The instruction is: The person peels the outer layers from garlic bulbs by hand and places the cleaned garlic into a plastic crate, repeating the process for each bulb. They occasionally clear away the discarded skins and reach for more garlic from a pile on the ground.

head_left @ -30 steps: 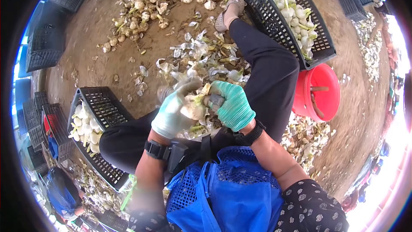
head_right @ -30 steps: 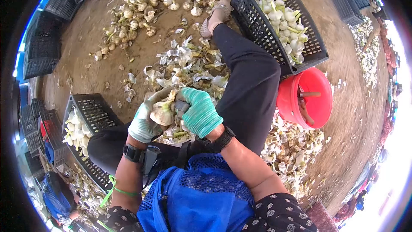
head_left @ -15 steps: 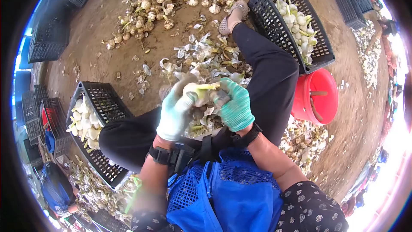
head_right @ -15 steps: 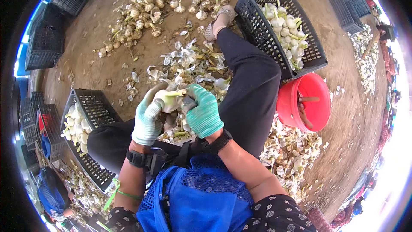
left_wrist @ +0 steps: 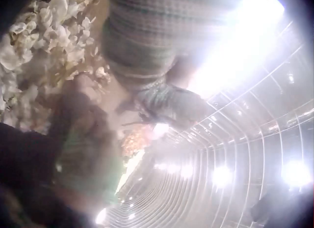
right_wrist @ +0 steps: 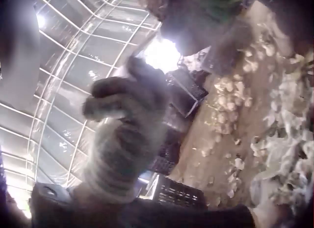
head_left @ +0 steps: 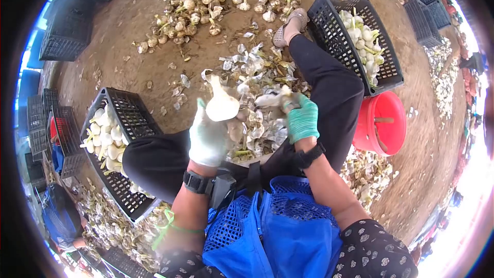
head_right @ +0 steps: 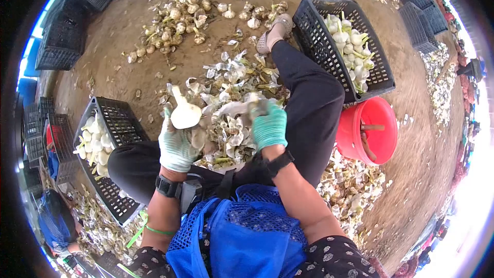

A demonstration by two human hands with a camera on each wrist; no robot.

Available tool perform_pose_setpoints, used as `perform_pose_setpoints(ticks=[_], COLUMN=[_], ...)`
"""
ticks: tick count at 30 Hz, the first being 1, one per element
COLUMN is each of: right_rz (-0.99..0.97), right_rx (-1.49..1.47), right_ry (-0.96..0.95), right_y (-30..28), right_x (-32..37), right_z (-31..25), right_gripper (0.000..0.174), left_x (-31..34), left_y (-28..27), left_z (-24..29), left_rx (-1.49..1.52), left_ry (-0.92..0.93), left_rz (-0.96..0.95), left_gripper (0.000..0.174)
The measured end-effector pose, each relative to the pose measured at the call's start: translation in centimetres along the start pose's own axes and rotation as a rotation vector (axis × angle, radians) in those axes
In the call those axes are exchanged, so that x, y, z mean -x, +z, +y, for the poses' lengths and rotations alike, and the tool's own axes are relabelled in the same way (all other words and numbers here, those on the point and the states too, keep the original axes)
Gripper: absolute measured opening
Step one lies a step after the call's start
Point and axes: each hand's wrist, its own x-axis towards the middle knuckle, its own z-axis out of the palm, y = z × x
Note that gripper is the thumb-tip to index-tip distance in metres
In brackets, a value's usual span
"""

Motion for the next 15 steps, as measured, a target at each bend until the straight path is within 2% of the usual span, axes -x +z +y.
perform_pose_setpoints(ticks=[2, 4, 5, 6, 8, 9, 10, 12, 13, 15], right_rz=[-0.109, -0.321, -0.332, -0.341, -0.252, -0.296, -0.293, -0.403, -0.377, -0.399], right_rx=[0.161, 0.277, 0.330, 0.383, 0.441, 0.342, 0.346, 0.473, 0.405, 0.458], right_ry=[-0.143, -0.134, -0.219, -0.305, -0.796, -0.828, -0.827, -0.636, -0.613, -0.581], right_y=[-1.8, -0.8, -0.4, 0.1, 0.8, 1.1, 1.2, 1.2, 1.4, 1.1], right_x=[-2.2, -1.4, -0.4, 0.3, 0.0, 0.2, 0.6, 1.4, 1.7, 1.7], right_z=[3.4, 1.7, 0.2, -0.7, -0.7, -1.0, -1.5, -2.4, -2.3, -2.7], right_gripper=[0.009, 0.014, 0.016, 0.019, 0.023, 0.025, 0.025, 0.027, 0.020, 0.019], left_x=[0.6, 0.4, 0.4, 0.2, -0.1, 0.2, 0.2, 0.2, 0.2, 0.2], left_y=[1.9, 0.0, -0.1, -0.5, -1.7, -1.1, -1.2, -1.4, -0.6, -0.9], left_z=[0.3, 0.9, 0.5, 0.1, -0.7, -0.3, -0.4, -0.6, -1.1, -0.9], left_rx=[0.052, -0.204, -0.126, -0.123, -0.456, -0.476, -0.474, -0.687, -0.677, -0.633], left_ry=[-0.014, -0.117, -0.142, -0.149, 0.035, -0.105, -0.109, -0.065, 0.011, -0.034], left_rz=[0.127, -0.003, 0.069, 0.062, 0.174, 0.061, 0.060, 0.097, 0.165, 0.130], left_gripper=[0.052, 0.053, 0.054, 0.054, 0.054, 0.052, 0.052, 0.049, 0.048, 0.047])
